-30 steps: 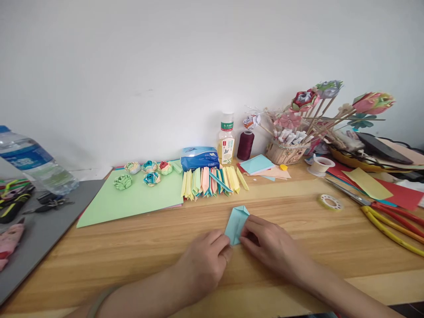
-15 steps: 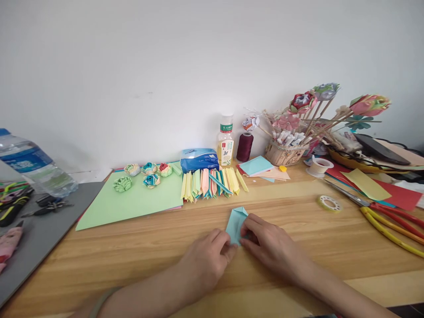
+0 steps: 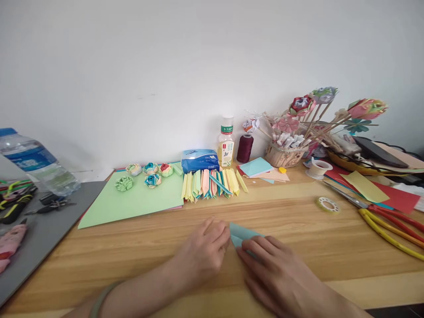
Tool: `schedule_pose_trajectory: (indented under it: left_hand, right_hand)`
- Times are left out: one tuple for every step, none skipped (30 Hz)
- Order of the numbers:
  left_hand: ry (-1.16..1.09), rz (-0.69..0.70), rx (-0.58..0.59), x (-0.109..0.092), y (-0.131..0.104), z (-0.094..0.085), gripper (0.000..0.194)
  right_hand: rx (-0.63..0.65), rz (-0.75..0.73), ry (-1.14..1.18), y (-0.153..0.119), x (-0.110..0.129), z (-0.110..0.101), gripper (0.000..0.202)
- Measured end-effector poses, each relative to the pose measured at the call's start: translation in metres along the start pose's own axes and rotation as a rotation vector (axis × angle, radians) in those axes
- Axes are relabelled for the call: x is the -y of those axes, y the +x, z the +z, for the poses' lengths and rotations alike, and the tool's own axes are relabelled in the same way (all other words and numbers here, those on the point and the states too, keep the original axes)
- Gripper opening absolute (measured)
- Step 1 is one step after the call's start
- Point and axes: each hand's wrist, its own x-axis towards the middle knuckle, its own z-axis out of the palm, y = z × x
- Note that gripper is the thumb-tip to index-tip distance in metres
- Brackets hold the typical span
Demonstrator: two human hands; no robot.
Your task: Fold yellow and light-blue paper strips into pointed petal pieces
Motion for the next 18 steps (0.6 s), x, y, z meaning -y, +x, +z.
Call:
schedule_pose_trajectory:
  left_hand:
    - [-0.035,-0.004,-0.001,-0.001,0.000,0.000,0.022]
    - [-0.074,-0.011,-0.004,-0.002,0.000,0.000,0.023]
    - [-0.108,-0.020,-0.004,-0.002,-0.001,0.001,0.025]
    - [-0.133,-0.028,0.000,-0.002,-0.002,0.001,0.026]
    - [-0.148,-0.034,0.006,-0.002,-0.003,0.002,0.028]
    - [-0.157,-0.038,0.020,0.000,-0.004,0.003,0.029]
    - [-0.163,-0.037,0.042,0.002,-0.006,0.003,0.029]
    - [-0.166,-0.031,0.065,0.005,-0.007,0.004,0.029]
    - [-0.167,-0.025,0.089,0.008,-0.009,0.004,0.029]
    - [-0.163,-0.018,0.117,0.012,-0.010,0.005,0.030]
    - [-0.157,-0.010,0.145,0.015,-0.011,0.005,0.031]
    - [-0.151,0.001,0.170,0.018,-0.012,0.004,0.031]
    - [-0.147,0.014,0.189,0.021,-0.012,0.004,0.031]
    - [-0.145,0.028,0.200,0.024,-0.012,0.003,0.031]
    - [-0.146,0.039,0.202,0.026,-0.011,0.002,0.031]
    - [-0.149,0.043,0.202,0.028,-0.010,0.001,0.031]
    - [-0.154,0.039,0.205,0.029,-0.009,0.000,0.030]
    - [-0.157,0.036,0.207,0.030,-0.007,-0.002,0.030]
  right_hand:
    - [0.008,0.041,0.022,0.001,0.007,0.001,0.020]
    - [0.008,0.082,0.042,0.002,0.012,0.002,0.024]
    - [0.008,0.116,0.059,0.004,0.015,0.002,0.028]
    - [0.010,0.140,0.076,0.006,0.017,0.001,0.028]
    - [0.015,0.153,0.098,0.008,0.016,0.000,0.023]
    - [0.020,0.160,0.124,0.011,0.013,-0.001,0.017]
    - [0.022,0.170,0.149,0.014,0.009,-0.003,0.012]
    - [0.009,0.193,0.172,0.017,0.002,-0.004,0.017]
    - [-0.021,0.248,0.177,0.020,-0.005,-0.005,0.021]
    - [-0.053,0.327,0.169,0.024,-0.012,-0.006,0.021]
    - [-0.051,0.412,0.171,0.028,-0.020,-0.006,0.020]
    - [-0.018,0.486,0.202,0.032,-0.027,-0.006,0.017]
    - [0.022,0.546,0.252,0.036,-0.033,-0.006,0.015]
    - [0.060,0.585,0.298,0.040,-0.037,-0.005,0.014]
    - [0.091,0.608,0.337,0.043,-0.041,-0.005,0.014]
    - [0.109,0.619,0.362,0.046,-0.043,-0.004,0.014]
    - [0.117,0.621,0.371,0.048,-0.044,-0.004,0.014]
    - [0.120,0.620,0.371,0.050,-0.044,-0.004,0.013]
